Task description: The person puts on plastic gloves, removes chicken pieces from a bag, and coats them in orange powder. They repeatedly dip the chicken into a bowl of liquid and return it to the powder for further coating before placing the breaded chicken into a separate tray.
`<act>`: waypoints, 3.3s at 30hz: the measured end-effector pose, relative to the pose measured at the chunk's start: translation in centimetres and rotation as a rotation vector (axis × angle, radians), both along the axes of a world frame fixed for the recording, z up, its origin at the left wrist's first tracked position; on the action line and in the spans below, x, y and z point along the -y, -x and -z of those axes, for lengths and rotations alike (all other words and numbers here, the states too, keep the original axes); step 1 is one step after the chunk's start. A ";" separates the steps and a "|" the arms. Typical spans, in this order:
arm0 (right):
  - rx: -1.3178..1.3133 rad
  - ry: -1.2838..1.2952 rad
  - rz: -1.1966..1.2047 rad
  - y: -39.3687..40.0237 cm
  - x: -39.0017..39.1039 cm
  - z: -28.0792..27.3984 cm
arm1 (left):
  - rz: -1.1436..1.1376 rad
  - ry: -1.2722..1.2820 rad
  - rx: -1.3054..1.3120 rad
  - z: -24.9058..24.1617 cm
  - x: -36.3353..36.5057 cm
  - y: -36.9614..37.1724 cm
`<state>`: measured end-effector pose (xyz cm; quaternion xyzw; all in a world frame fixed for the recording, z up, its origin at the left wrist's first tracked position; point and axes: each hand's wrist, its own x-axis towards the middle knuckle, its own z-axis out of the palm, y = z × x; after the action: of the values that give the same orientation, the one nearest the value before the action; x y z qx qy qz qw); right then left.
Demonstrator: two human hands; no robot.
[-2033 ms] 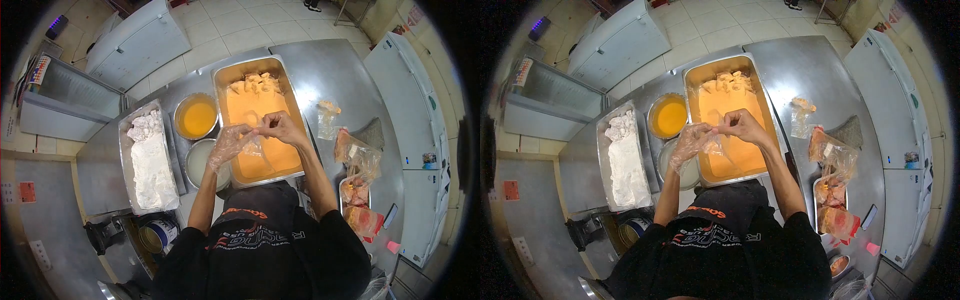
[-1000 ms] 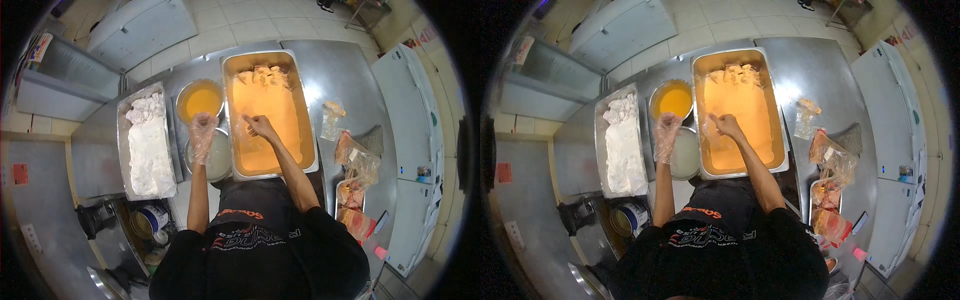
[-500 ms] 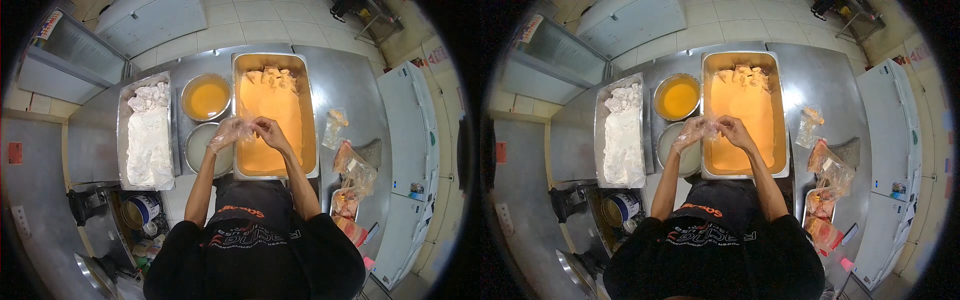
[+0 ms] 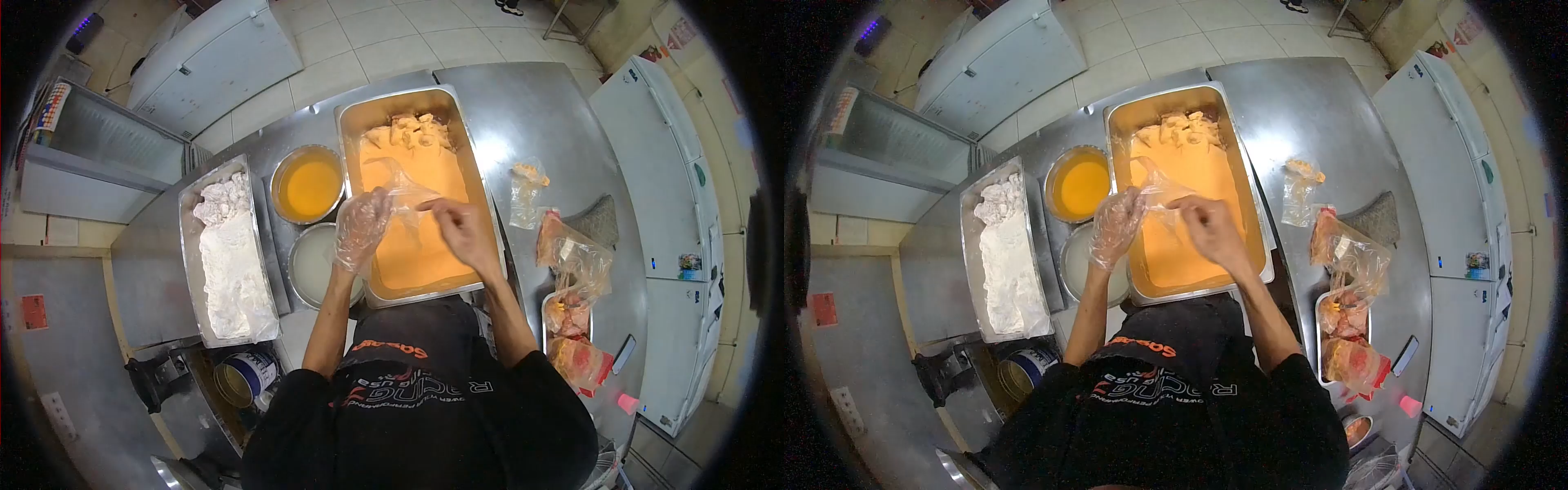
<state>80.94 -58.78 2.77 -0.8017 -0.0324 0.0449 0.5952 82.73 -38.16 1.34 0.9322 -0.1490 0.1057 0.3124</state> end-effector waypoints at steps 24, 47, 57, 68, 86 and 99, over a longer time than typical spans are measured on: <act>-0.196 0.304 -0.017 -5.5 -7.1 4.8 | 0.018 0.310 0.274 6.9 1.9 1.6; -0.025 0.777 0.859 -3.4 -17.0 8.5 | 0.562 -0.059 0.562 2.5 -7.3 -3.3; 0.026 -0.709 0.851 -3.6 -14.4 17.3 | 0.788 0.457 0.320 2.2 -7.5 1.1; 0.415 1.138 0.891 -2.3 -16.7 17.9 | -0.065 -1.424 0.929 13.2 0.8 0.6; 0.223 -0.351 0.597 -4.2 -10.7 12.0 | 0.372 0.522 0.153 8.7 -3.1 0.1; 0.351 -1.254 0.407 -10.6 -3.2 4.4 | 0.113 0.767 -0.055 7.5 7.1 -3.4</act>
<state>91.57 -55.58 -1.65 -0.2908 0.0032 -0.2262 0.9296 86.16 -45.21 -6.18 0.7406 -0.1413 0.1112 0.6475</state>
